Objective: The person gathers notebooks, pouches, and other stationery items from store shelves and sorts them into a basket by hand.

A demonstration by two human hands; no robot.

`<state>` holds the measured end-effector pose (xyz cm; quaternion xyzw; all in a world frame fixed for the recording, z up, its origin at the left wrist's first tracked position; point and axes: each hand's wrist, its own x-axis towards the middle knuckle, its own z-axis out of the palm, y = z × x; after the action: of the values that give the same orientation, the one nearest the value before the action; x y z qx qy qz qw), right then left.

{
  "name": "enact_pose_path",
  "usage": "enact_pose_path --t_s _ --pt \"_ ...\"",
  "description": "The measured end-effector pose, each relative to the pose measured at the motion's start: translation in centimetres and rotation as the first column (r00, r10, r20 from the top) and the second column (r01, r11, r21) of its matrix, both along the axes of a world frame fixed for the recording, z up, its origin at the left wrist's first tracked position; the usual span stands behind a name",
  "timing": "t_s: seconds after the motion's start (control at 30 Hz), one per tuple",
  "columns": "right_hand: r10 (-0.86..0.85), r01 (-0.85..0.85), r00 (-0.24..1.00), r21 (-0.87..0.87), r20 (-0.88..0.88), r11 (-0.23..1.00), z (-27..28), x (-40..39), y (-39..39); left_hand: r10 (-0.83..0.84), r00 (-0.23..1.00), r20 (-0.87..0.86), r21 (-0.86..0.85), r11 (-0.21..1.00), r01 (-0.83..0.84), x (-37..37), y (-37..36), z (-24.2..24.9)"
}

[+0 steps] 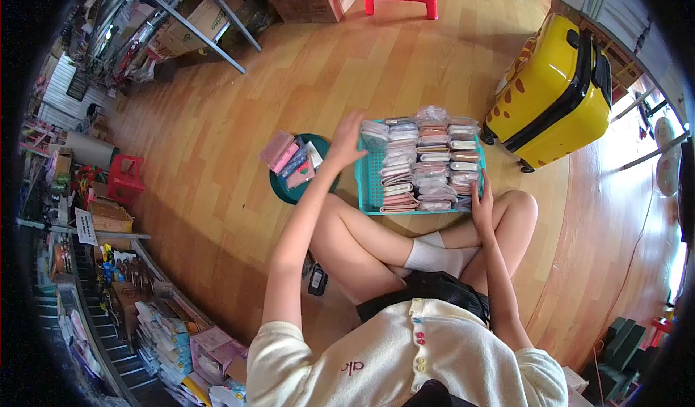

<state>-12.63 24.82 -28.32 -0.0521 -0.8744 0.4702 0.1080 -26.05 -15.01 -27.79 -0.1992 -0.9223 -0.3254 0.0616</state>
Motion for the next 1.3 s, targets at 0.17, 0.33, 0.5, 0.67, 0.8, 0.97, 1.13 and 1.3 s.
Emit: enact_pose_path --t_s 0.17,0.33,0.5,0.67,0.8,0.97,1.13,1.3 --pt "-0.024 0.024 1.0 0.015 0.011 1.0 0.2 0.4 0.4 -0.097 0.995 -0.011 -0.232 0.968 0.091 -3.8 4.5 -3.9" --pt "0.002 -0.002 1.0 0.0 0.023 1.0 0.0 0.4 0.6 0.031 0.996 -0.089 -0.343 0.937 -0.06 -0.5 4.0 -3.2" --pt "0.013 -0.013 1.0 -0.002 0.006 1.0 0.4 0.3 0.3 0.392 0.918 -0.055 0.251 0.896 -0.368 3.8 -0.2 2.3" --pt "0.009 -0.009 1.0 -0.007 0.011 1.0 0.1 0.1 0.3 0.373 0.824 0.426 0.735 0.388 -0.556 8.6 -9.5 1.9" --pt "-0.005 0.006 1.0 -0.023 0.025 1.0 0.7 0.1 -0.1 0.395 0.584 0.709 0.446 0.389 -0.806 13.1 -15.4 -6.3" --pt "-0.015 0.015 1.0 0.05 -0.013 0.999 -0.3 0.1 0.3 0.581 0.795 0.173 0.175 0.776 -0.605 10.3 -12.0 -4.6" --pt "-0.027 0.027 1.0 0.076 -0.005 0.997 0.3 0.1 0.1 0.016 0.993 0.116 0.191 0.981 -0.038 1.8 0.2 4.8" --pt "-0.045 0.047 0.999 0.08 -0.026 0.996 -0.1 0.2 0.4 -0.144 0.969 0.202 -0.243 0.951 0.193 -4.9 8.4 2.1"
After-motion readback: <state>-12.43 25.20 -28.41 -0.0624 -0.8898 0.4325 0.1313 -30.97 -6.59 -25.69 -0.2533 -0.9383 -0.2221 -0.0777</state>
